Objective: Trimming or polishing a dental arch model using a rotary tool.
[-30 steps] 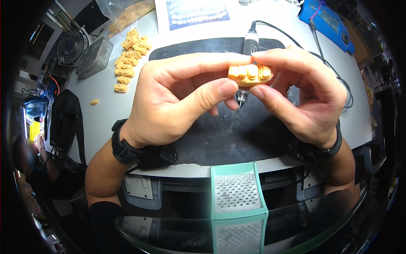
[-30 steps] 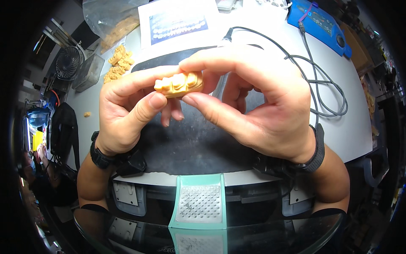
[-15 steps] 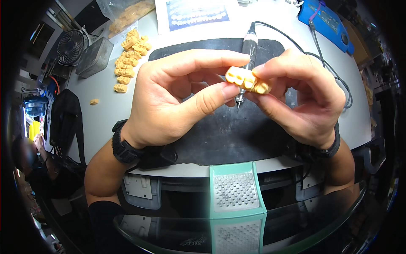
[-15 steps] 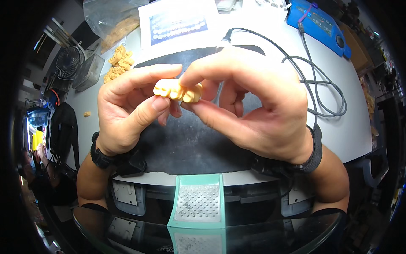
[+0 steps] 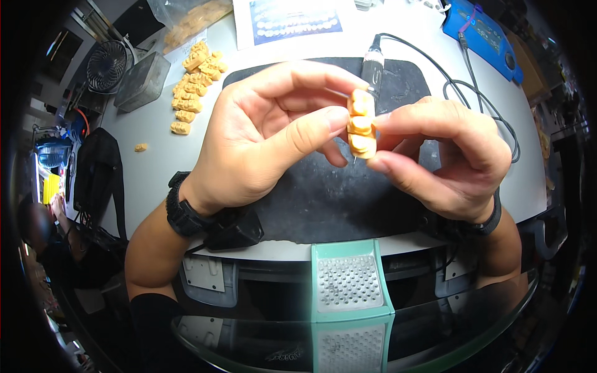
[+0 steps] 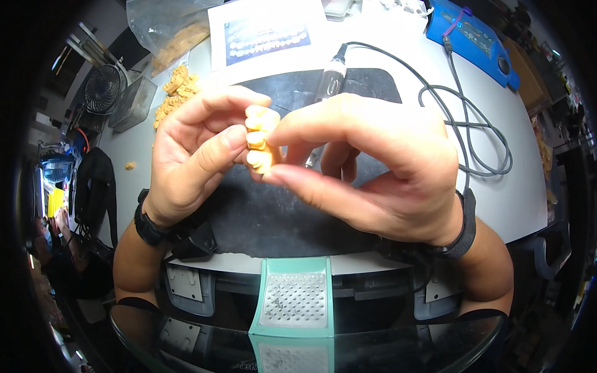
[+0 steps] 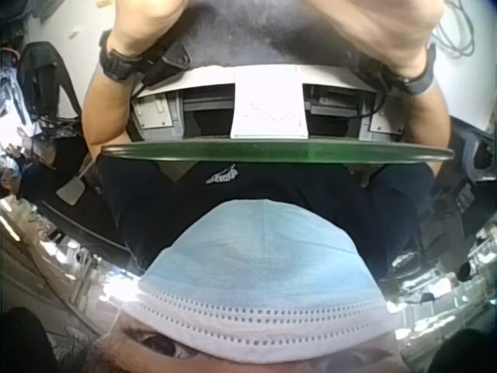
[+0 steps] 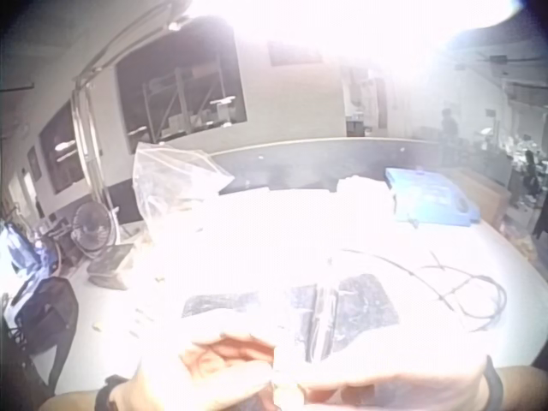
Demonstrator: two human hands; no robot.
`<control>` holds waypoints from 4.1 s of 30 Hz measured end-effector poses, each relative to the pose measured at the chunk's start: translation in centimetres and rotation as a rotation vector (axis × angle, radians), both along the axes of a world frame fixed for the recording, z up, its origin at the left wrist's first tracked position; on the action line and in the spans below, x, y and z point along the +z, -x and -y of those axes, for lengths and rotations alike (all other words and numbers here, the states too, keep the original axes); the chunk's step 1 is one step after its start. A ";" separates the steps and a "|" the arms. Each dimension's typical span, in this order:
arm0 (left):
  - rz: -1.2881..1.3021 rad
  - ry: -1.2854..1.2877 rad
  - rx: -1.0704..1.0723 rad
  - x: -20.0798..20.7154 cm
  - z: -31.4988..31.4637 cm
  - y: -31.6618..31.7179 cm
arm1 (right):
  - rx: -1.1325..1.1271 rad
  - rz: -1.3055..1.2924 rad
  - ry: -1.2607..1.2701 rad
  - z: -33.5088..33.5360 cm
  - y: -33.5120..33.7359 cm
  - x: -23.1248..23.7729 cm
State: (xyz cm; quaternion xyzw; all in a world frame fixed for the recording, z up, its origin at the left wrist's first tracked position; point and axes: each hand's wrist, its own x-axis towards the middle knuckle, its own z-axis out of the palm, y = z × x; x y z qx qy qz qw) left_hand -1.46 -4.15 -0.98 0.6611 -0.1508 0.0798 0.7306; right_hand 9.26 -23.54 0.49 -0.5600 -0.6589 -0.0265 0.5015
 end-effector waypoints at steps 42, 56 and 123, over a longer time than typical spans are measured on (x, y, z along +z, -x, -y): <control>0.116 -0.090 0.117 -0.1 0.7 0.4 | -0.146 -0.056 0.050 0.4 0.6 -0.3; 0.110 -0.108 0.131 0.2 0.6 0.3 | -0.130 -0.097 -0.039 0.1 0.7 -0.6; 0.095 -0.087 0.199 -0.2 0.1 0.1 | 0.065 -1.225 -0.088 1.3 -5.9 -0.8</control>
